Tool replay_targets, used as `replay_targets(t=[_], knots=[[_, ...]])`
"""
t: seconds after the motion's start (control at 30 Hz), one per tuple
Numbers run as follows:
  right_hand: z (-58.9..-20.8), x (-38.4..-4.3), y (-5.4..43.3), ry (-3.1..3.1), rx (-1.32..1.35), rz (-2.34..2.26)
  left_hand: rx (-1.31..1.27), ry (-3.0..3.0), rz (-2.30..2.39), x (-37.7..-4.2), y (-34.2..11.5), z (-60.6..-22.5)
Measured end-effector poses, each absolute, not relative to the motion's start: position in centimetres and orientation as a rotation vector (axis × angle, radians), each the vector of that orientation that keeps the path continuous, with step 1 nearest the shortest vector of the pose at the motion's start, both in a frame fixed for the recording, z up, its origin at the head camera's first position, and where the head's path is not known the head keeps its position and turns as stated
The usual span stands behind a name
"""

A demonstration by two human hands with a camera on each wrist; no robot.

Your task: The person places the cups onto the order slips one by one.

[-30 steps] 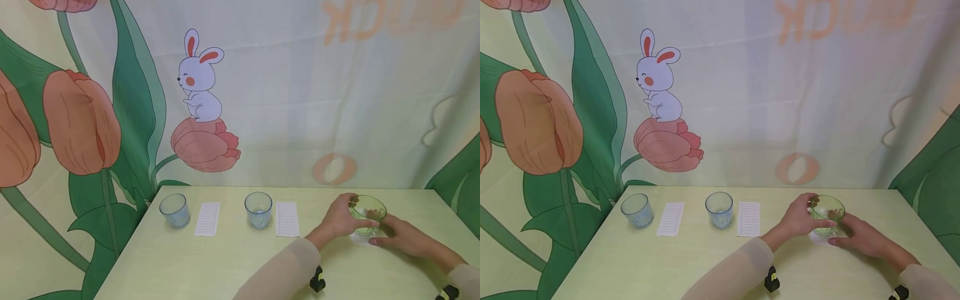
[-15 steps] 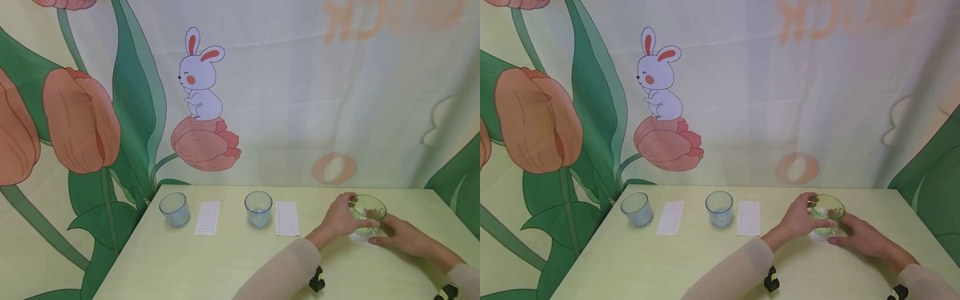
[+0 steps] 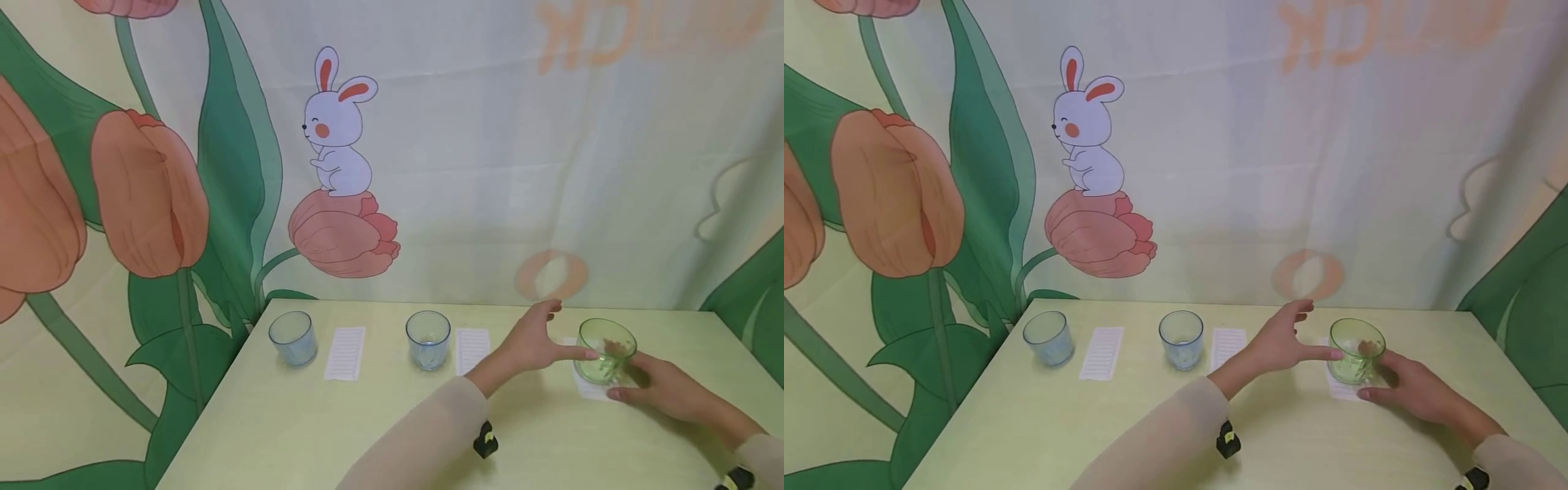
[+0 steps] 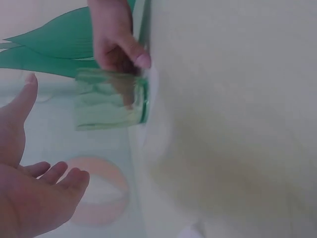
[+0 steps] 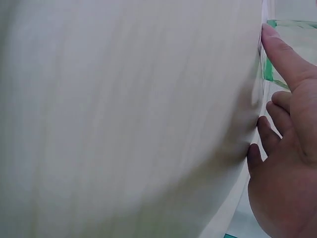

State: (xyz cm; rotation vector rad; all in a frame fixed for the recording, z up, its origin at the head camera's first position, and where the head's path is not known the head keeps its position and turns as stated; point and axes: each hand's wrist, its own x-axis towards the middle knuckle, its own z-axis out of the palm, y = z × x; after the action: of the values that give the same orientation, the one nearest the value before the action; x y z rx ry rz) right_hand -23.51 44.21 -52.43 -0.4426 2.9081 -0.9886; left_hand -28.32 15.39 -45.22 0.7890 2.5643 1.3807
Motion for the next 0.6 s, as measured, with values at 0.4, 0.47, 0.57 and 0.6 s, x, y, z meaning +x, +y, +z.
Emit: replay_targets(t=[0.4, 0.47, 0.57, 0.6], knots=[[-48.0, -23.0, 44.6, 2.966, -0.424, -0.837, 0.927, 2.622, 1.258, -28.8, 5.7, -40.6], [-46.7, -22.7, 44.3, 2.984, -0.421, -0.817, 0.937, 2.641, 1.252, -28.6, 4.2, -39.8], [-45.0, -22.5, 43.5, 3.013, -0.423, -0.827, 0.95, 2.679, 1.243, -28.2, 2.0, -38.6], [-44.5, -22.4, 43.2, 3.02, -0.42, -0.842, 0.953, 2.69, 1.242, -28.1, 1.3, -38.2]])
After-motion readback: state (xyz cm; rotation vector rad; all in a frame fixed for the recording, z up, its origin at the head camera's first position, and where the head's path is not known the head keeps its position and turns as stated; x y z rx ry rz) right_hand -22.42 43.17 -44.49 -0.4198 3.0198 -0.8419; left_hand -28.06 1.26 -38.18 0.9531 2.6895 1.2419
